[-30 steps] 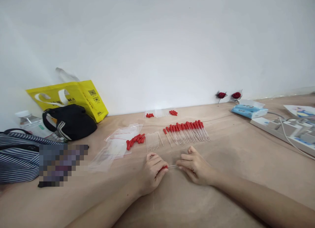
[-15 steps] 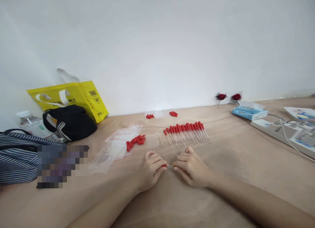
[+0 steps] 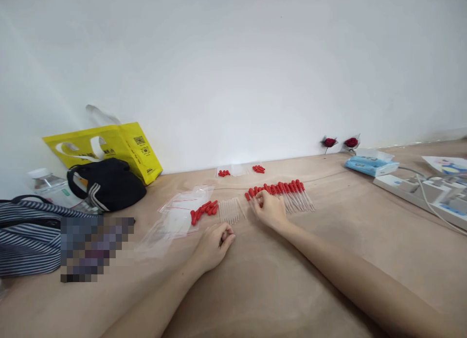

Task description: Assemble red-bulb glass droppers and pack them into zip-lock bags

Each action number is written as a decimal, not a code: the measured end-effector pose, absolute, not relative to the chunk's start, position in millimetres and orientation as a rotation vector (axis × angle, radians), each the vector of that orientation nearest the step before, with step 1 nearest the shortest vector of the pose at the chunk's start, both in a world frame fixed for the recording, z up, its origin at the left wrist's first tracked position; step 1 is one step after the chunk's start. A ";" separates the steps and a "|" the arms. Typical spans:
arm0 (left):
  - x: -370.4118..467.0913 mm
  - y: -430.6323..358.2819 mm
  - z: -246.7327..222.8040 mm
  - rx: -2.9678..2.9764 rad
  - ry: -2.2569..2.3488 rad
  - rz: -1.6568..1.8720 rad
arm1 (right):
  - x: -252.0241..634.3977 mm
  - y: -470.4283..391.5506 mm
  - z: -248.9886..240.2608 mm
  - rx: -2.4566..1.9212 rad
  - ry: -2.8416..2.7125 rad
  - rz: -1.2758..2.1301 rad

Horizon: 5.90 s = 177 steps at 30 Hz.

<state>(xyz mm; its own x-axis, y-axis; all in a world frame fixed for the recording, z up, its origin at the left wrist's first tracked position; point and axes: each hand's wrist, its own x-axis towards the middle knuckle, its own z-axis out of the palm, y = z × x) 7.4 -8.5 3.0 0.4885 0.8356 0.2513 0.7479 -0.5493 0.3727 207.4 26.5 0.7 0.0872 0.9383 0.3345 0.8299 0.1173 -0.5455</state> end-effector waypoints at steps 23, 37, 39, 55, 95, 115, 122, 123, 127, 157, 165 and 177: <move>-40.1 18.6 21.5 2.513 2.195 0.578 | 160.6 44.1 9.9 -1.932 -1.966 0.024; -47.5 25.1 22.8 2.371 2.229 0.701 | 145.2 49.6 7.9 -2.039 -1.913 0.095; -40.9 20.7 22.3 2.427 2.103 0.869 | 146.8 46.1 10.4 -2.043 -1.911 0.098; 26.6 -18.8 -2.9 2.534 1.104 0.743 | 265.6 -31.1 -8.0 -1.228 -2.276 0.004; 28.2 -25.3 0.0 2.397 1.170 0.730 | 236.8 -42.3 -15.1 -0.857 -2.412 -0.073; 32.6 -29.5 0.1 2.737 0.870 0.695 | 229.1 -44.7 -14.8 -1.002 -2.423 0.123; 33.0 -27.7 3.2 2.723 0.922 0.692 | 230.0 -42.0 -7.7 -1.034 -2.447 0.148; 33.0 -27.4 4.3 2.712 0.932 0.686 | 230.5 -42.0 -5.0 -1.042 -2.452 0.129; 30.0 -24.2 7.1 2.683 0.947 0.677 | 231.9 -44.8 2.6 -1.045 -2.495 0.037; -36.0 29.9 7.1 2.256 2.299 0.710 | 168.9 47.7 11.8 -1.936 -1.918 0.097; -47.2 39.3 4.1 2.236 2.262 0.716 | 139.0 61.2 12.4 -2.103 -1.872 0.252; -62.4 45.8 11.5 2.318 2.212 0.396 | 131.8 64.5 17.9 -2.155 -1.952 0.358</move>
<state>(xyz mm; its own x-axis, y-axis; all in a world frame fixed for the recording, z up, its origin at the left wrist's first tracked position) -62.4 45.8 11.5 0.0327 0.9713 0.2354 0.9927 -0.0590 0.1055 131.8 64.5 17.9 0.0926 0.9950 -0.0377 0.9435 -0.0997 -0.3160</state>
